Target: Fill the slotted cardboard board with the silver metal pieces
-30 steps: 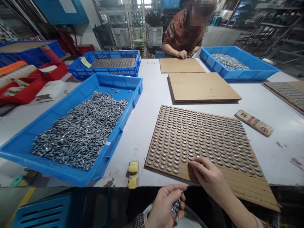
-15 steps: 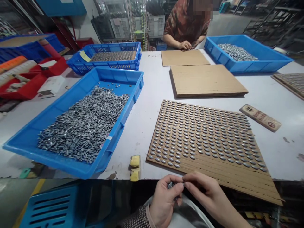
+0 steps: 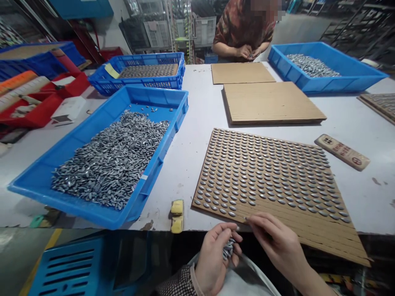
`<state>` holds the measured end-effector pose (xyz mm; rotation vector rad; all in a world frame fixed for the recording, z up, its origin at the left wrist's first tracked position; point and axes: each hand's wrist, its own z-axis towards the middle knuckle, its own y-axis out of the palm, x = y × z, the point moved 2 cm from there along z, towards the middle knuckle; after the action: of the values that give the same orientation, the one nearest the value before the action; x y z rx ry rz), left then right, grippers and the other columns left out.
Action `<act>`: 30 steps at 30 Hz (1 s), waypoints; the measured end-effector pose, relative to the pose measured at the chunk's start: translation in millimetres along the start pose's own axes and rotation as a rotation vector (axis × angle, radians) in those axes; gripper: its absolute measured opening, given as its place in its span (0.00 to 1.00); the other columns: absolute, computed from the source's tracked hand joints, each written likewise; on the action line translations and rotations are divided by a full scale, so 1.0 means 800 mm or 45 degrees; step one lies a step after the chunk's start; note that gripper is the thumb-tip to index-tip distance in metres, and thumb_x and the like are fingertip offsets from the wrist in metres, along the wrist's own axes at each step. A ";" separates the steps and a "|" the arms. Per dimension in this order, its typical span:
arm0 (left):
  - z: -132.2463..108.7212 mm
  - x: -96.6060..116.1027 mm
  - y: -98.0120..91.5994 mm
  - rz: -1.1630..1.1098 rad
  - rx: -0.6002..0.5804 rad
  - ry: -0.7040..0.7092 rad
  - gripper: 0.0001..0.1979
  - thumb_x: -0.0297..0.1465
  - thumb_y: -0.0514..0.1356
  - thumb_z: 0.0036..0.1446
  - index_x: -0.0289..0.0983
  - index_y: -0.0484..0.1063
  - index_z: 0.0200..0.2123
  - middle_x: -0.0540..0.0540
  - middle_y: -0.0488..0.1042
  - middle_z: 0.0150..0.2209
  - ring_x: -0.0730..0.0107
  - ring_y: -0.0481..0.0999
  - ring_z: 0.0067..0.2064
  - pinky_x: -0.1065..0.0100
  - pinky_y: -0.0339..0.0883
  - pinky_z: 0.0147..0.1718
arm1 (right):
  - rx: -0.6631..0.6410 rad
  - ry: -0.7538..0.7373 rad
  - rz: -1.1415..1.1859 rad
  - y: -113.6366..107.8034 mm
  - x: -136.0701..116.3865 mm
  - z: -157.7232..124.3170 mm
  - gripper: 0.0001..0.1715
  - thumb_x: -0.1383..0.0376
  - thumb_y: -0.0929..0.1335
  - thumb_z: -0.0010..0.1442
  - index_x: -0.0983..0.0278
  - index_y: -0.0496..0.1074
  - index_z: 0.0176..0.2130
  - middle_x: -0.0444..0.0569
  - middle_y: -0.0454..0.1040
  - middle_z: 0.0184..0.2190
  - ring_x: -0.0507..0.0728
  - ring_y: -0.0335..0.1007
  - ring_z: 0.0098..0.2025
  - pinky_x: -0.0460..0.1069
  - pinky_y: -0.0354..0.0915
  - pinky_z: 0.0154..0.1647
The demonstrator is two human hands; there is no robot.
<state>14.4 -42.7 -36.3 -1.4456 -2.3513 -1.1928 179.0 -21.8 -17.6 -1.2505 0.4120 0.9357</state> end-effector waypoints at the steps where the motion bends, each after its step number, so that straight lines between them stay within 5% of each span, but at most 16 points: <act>1: -0.001 0.001 0.000 -0.020 0.015 -0.011 0.17 0.36 0.59 0.54 0.31 0.68 0.43 0.44 0.73 0.32 0.73 0.70 0.26 0.73 0.56 0.19 | 0.071 -0.068 -0.120 0.001 0.006 0.003 0.11 0.70 0.64 0.64 0.61 0.73 0.44 0.51 0.76 0.38 0.55 0.74 0.39 0.46 0.71 0.40; 6: -0.004 -0.001 -0.003 -0.004 -0.014 -0.057 0.12 0.33 0.55 0.55 0.33 0.65 0.41 0.44 0.74 0.28 0.72 0.70 0.23 0.74 0.55 0.16 | 0.040 -0.203 -0.481 0.016 0.024 0.015 0.17 0.73 0.61 0.65 0.62 0.72 0.49 0.52 0.75 0.40 0.55 0.73 0.41 0.49 0.70 0.43; 14: 0.000 -0.009 -0.006 -0.046 -0.151 -0.117 0.13 0.38 0.55 0.58 0.33 0.64 0.38 0.42 0.75 0.29 0.71 0.73 0.23 0.75 0.58 0.16 | -0.019 -0.233 -0.641 0.019 0.026 0.017 0.17 0.74 0.60 0.64 0.65 0.74 0.47 0.53 0.75 0.40 0.55 0.72 0.41 0.48 0.70 0.38; 21: -0.004 0.000 -0.003 -0.182 -0.149 -0.166 0.16 0.34 0.57 0.57 0.29 0.69 0.45 0.37 0.76 0.36 0.61 0.78 0.33 0.64 0.70 0.31 | -0.042 -0.155 -0.380 0.005 0.008 0.012 0.17 0.71 0.62 0.64 0.61 0.70 0.51 0.53 0.73 0.43 0.57 0.71 0.44 0.51 0.70 0.44; 26: -0.005 0.002 -0.002 -0.204 -0.065 -0.113 0.16 0.31 0.60 0.54 0.32 0.73 0.46 0.36 0.75 0.45 0.59 0.75 0.43 0.59 0.71 0.39 | -0.357 -0.133 -0.190 0.005 -0.025 0.000 0.18 0.67 0.64 0.64 0.60 0.69 0.53 0.54 0.72 0.43 0.59 0.70 0.44 0.52 0.71 0.40; 30: -0.004 -0.001 0.001 -0.149 -0.041 -0.124 0.16 0.30 0.60 0.53 0.34 0.74 0.46 0.37 0.74 0.47 0.59 0.73 0.46 0.63 0.70 0.37 | -0.430 -0.093 -0.148 0.012 -0.028 -0.006 0.15 0.70 0.62 0.65 0.59 0.71 0.49 0.53 0.71 0.41 0.57 0.69 0.41 0.52 0.69 0.37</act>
<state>14.3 -45.0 -34.1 -1.4245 -2.5253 -1.2193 159.5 -34.3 -9.2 -1.5238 0.1231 0.9736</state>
